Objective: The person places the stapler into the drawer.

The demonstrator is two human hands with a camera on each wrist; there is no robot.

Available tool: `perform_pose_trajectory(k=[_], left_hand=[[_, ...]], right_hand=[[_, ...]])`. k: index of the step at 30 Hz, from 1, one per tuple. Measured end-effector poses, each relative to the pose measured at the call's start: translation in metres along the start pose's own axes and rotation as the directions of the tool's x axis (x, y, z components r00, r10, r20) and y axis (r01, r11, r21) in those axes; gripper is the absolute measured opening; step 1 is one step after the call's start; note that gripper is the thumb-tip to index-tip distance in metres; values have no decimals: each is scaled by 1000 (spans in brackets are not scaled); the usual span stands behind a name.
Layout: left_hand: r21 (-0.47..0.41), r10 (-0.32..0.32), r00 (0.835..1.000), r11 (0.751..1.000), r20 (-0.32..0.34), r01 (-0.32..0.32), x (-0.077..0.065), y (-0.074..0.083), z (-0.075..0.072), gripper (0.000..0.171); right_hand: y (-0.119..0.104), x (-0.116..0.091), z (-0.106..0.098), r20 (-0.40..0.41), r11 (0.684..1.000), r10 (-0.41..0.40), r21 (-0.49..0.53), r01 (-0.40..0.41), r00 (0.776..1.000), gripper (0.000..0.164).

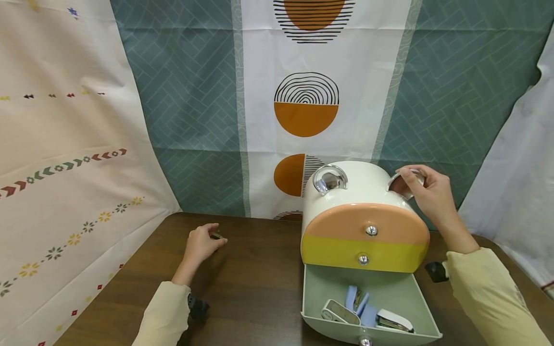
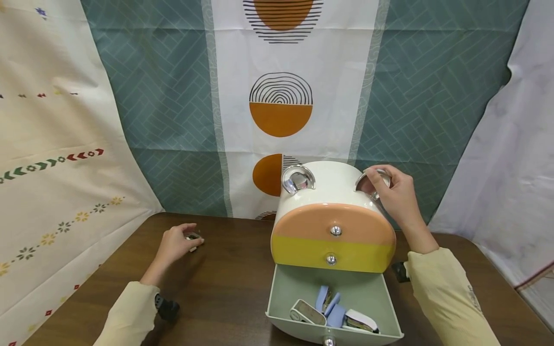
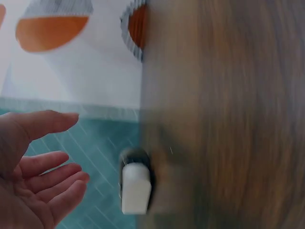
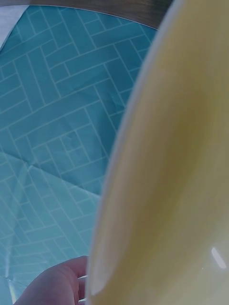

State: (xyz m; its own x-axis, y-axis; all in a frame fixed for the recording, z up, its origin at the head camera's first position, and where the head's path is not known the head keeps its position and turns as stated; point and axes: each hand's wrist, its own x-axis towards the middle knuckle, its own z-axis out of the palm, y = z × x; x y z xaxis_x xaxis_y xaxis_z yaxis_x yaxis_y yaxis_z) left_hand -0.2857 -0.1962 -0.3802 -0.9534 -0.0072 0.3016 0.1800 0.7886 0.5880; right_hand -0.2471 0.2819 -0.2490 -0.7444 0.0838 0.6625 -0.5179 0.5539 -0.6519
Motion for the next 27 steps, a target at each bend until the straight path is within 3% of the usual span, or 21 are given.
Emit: perform_pose_trajectory(k=[6,15,27], left_hand=[[62,-65,994,996,91,60,11,-22,1,64],[141,-85,983,988,165,62,17,-42,2,77],[154,-59,983,988,174,32,20,-47,5,75]], right_hand=[[-1,0,1,2,1000,3,-4,-3,1000,10],[-3,1,1,-1,1000,0,-5,0,1000,10],[-2,0,1,-8,1000,3,-5,-3,1000,10]])
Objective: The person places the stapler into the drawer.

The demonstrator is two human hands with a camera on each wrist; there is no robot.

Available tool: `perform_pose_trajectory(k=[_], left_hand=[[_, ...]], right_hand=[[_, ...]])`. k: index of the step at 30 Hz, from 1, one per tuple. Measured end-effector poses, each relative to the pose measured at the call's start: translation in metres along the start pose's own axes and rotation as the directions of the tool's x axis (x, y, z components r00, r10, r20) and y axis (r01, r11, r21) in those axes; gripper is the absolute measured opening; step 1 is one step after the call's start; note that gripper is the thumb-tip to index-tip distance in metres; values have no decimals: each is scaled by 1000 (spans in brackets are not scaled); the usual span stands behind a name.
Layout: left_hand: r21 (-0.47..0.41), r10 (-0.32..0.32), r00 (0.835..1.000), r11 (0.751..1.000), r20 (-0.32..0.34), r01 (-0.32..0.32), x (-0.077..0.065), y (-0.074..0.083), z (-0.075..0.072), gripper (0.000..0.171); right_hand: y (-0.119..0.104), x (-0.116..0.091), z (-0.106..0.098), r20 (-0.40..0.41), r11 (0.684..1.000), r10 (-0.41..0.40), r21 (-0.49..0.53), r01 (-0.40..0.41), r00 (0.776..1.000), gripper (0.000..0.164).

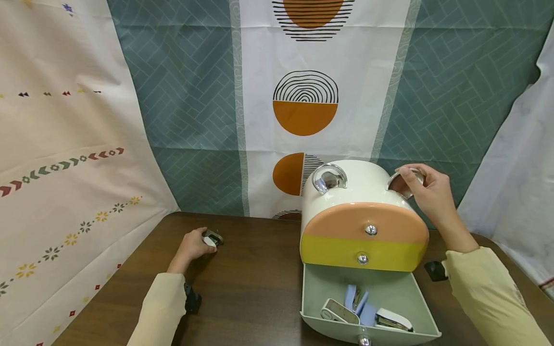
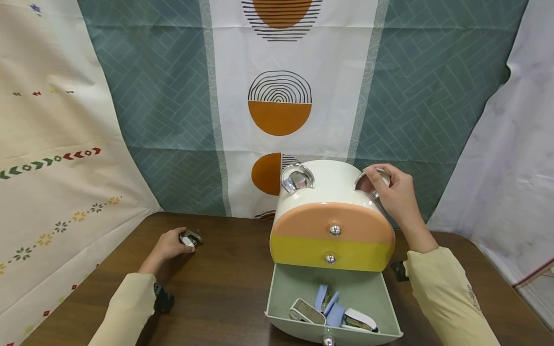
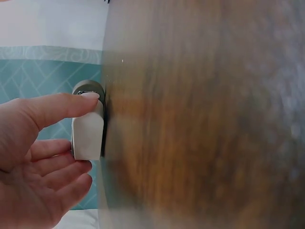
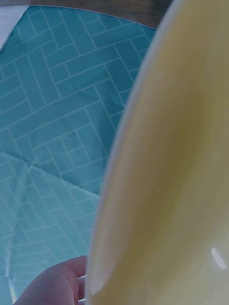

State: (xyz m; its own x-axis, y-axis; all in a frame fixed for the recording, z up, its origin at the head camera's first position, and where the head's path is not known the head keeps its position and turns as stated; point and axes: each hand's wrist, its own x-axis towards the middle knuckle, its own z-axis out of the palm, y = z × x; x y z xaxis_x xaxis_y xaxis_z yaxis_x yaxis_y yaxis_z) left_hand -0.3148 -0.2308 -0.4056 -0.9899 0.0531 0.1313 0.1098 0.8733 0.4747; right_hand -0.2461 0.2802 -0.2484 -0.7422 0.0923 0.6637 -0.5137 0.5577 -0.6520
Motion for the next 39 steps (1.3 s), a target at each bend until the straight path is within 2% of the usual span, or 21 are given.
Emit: perform_pose_trajectory(k=[9,14,23,31,39], left_hand=[[31,3,1000,1000,-20,-2,-2,2,-2,71],[11,10,999,1000,-30,-9,-8,8,-6,70],[-24,101,986,994,-129,-105,-26,28,-17,68],[-87,199,954,971,-223,-223,-49,61,-23,64],[-159,308,905,918,-294,-364,-71,97,-21,62]], right_hand=[[1,1,1,6,1000,-10,24,10,1000,11],[0,0,0,7,1000,-12,26,12,1000,10],[-3,0,2,-11,1000,13,-5,-13,1000,9],[0,2,0,2,1000,3,7,-3,1000,10],[1,2,0,-3,1000,13,-13,-13,1000,10]])
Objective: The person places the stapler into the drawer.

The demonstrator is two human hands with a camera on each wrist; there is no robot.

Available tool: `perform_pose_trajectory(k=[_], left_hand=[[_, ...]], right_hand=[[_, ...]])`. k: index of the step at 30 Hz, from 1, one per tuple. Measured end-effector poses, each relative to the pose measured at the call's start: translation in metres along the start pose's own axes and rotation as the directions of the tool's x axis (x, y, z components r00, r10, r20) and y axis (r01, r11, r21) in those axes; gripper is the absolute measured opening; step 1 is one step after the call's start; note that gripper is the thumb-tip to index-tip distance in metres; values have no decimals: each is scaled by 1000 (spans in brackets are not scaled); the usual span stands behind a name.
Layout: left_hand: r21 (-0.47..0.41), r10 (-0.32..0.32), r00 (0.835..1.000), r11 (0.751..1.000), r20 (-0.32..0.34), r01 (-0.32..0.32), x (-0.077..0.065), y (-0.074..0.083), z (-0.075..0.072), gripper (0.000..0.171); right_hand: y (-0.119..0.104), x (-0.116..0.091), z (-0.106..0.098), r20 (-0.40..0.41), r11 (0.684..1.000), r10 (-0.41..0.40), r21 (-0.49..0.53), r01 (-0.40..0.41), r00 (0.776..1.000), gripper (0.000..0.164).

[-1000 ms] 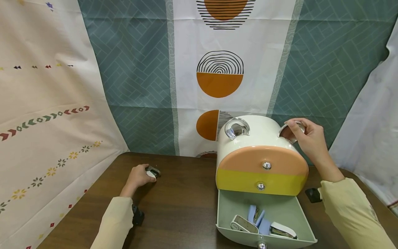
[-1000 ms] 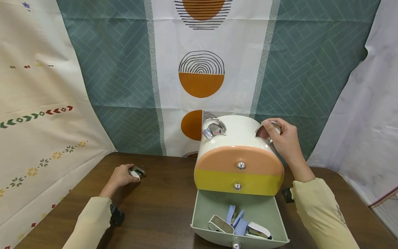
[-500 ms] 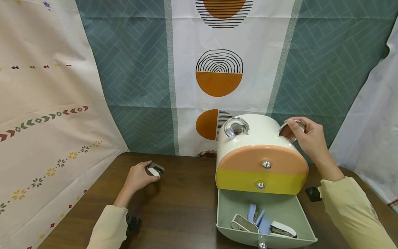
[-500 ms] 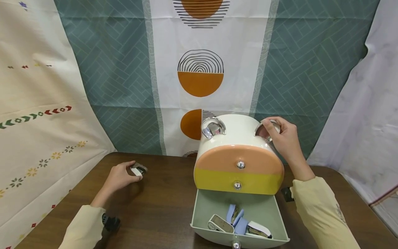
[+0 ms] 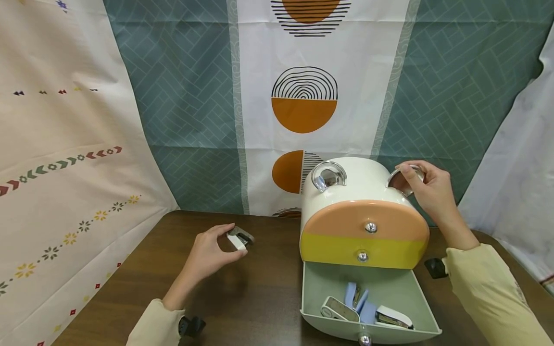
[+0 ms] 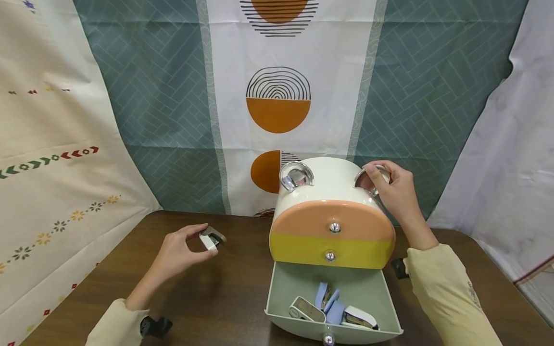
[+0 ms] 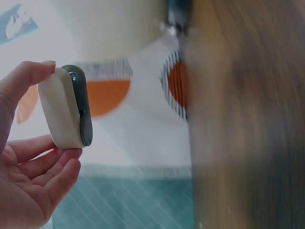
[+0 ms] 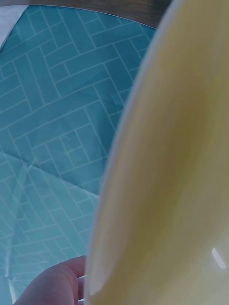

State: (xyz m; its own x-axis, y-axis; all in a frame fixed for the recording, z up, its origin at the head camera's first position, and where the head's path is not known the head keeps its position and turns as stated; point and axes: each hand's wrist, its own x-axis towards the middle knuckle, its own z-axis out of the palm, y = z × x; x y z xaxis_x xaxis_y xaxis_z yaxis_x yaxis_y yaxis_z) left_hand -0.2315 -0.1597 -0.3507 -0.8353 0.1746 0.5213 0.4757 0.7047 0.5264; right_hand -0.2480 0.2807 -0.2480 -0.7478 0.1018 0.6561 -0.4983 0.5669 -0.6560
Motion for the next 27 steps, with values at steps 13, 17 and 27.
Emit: perform_pose_trajectory(k=[13,17,27], left_hand=[[-189,145,989,973,41,-134,-14,57,19,61],[-243,205,976,953,76,-181,-18,72,27,61],[-337,238,948,928,209,-159,-23,99,52,55]], right_hand=[[-1,0,0,-1,1000,-1,-10,1,1000,11],[-1,0,-1,-4,1000,2,-13,-2,1000,11],[0,0,0,5,1000,-3,18,2,1000,10]])
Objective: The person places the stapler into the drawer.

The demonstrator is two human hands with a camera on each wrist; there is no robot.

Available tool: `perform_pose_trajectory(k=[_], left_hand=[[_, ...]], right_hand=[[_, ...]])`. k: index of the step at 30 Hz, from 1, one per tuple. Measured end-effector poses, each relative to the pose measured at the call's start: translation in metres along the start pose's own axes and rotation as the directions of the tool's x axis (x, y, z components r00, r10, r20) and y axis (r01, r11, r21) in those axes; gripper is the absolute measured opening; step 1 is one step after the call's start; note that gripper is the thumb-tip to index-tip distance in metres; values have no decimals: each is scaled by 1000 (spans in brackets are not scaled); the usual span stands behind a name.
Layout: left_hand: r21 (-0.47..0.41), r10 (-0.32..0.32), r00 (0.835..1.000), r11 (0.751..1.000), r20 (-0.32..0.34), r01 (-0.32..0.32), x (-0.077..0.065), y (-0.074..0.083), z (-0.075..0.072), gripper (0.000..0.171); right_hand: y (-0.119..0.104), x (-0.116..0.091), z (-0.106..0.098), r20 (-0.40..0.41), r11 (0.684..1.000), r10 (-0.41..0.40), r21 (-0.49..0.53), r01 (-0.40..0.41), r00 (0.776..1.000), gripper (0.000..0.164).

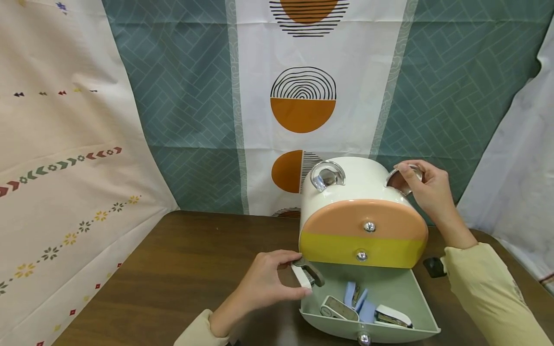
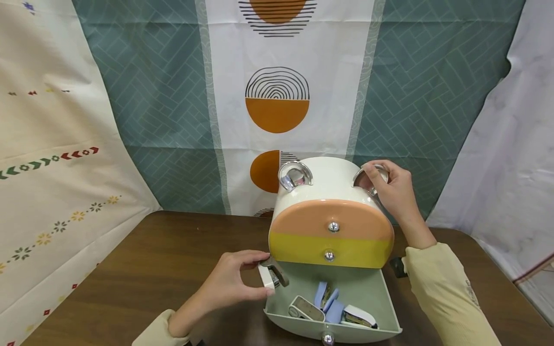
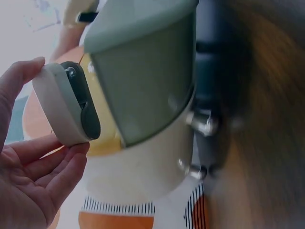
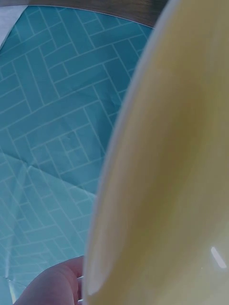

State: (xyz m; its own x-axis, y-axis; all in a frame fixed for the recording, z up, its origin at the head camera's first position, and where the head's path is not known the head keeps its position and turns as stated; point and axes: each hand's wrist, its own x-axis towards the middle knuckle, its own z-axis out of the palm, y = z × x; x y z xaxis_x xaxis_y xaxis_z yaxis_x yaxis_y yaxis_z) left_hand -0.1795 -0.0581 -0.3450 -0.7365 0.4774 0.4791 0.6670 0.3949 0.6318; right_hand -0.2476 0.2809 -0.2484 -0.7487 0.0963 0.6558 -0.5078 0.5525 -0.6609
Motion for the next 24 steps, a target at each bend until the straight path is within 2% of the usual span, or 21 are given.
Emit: perform_pose_trajectory(k=[7,13,19,24], left_hand=[[12,44,995,999,86,-45,7,7,21,51],[140,27,988,989,153,-49,15,15,37,43],[311,12,982,948,189,-71,24,23,53,31],[443,-15,986,894,169,-63,31,23,67,48]], right_hand=[[0,0,1,10,1000,6,7,-6,1000,10],[1,0,1,15,1000,9,11,-10,1000,10],[1,0,0,1,1000,13,-16,-13,1000,9],[1,0,0,-7,1000,11,-22,-11,1000,9]])
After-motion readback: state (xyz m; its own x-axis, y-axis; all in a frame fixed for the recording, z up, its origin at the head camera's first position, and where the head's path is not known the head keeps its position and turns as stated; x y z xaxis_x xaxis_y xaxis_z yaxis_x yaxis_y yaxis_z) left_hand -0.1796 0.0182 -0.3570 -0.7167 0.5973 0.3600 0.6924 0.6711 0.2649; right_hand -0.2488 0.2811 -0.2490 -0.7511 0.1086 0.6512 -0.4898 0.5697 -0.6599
